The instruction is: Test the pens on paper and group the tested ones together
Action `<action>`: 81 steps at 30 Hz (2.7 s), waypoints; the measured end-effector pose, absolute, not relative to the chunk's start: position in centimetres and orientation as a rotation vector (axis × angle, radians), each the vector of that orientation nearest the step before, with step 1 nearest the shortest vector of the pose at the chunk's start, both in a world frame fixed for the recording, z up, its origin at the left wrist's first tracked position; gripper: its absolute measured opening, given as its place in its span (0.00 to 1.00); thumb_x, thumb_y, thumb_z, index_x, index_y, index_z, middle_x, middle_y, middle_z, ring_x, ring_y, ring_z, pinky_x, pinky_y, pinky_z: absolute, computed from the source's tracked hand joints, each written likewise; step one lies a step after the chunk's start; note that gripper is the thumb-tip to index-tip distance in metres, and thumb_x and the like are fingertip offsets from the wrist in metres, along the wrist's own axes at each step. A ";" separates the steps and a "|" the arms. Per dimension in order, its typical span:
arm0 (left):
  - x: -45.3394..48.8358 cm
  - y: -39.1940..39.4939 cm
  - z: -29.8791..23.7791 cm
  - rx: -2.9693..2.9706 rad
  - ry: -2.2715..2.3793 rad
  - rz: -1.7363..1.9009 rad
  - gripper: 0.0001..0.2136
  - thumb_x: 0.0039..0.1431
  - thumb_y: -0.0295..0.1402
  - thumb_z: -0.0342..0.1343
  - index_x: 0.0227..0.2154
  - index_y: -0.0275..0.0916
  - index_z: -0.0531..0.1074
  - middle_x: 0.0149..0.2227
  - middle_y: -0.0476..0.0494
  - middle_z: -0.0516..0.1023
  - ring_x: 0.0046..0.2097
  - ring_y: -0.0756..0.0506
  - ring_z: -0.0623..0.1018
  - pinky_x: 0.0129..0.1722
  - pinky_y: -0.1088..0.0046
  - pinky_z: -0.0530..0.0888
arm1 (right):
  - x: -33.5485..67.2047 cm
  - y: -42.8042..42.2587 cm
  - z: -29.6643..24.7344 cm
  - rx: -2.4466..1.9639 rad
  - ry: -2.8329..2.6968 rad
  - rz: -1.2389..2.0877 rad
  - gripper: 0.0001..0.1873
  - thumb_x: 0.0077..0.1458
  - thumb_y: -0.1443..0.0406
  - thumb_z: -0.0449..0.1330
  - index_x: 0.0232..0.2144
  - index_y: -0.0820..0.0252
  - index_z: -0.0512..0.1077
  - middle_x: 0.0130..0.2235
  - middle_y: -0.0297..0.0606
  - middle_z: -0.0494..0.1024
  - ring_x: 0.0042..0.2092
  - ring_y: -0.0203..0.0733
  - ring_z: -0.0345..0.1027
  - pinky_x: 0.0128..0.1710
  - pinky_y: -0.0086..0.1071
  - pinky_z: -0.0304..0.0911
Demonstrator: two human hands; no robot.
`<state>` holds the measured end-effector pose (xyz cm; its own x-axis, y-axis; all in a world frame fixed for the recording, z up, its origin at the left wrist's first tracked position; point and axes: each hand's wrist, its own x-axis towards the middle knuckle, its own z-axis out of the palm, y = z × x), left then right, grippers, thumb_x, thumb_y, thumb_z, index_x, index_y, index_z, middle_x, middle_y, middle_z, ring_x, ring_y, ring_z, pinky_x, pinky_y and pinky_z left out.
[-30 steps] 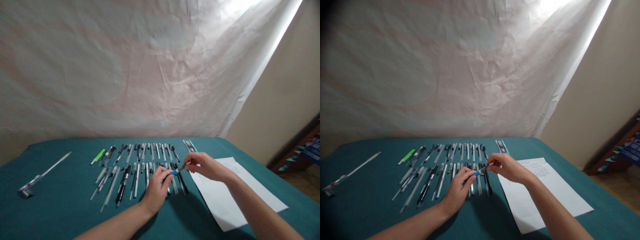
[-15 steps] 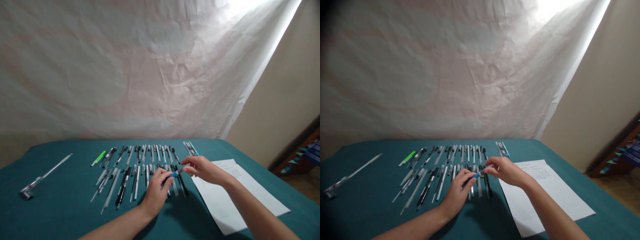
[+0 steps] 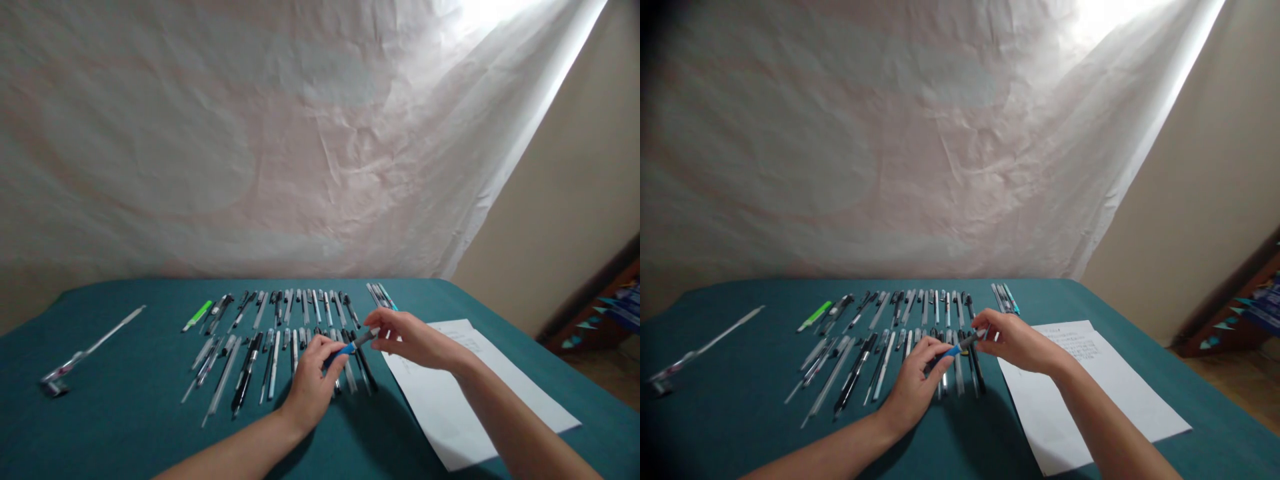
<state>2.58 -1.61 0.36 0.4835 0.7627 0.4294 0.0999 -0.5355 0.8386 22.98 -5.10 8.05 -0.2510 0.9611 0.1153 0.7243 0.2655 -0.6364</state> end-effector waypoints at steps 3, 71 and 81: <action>2.6 -1.6 0.3 1.953 0.719 1.073 0.09 0.58 0.35 0.49 0.38 0.40 0.72 0.36 0.44 0.68 0.40 0.46 0.70 0.38 0.72 0.67 | 23.2 -5.0 7.9 -1.556 -2.068 0.661 0.14 0.54 0.57 0.52 0.31 0.63 0.69 0.24 0.35 0.73 0.26 0.33 0.66 0.24 0.24 0.58; 2.1 -2.4 0.6 2.028 0.430 0.910 0.18 0.59 0.35 0.47 0.52 0.42 0.61 0.38 0.45 0.67 0.38 0.48 0.68 0.41 0.71 0.66 | 20.3 -3.7 3.1 -1.584 -2.376 -0.555 0.12 0.55 0.67 0.55 0.43 0.57 0.66 0.30 0.34 0.71 0.33 0.38 0.63 0.30 0.29 0.52; 2.1 -2.6 0.5 2.068 0.391 0.932 0.14 0.59 0.32 0.48 0.49 0.40 0.62 0.38 0.45 0.66 0.38 0.48 0.69 0.42 0.71 0.66 | 20.1 -3.7 3.3 -1.581 -2.403 -0.507 0.12 0.54 0.67 0.55 0.43 0.57 0.65 0.31 0.33 0.71 0.34 0.39 0.63 0.29 0.29 0.51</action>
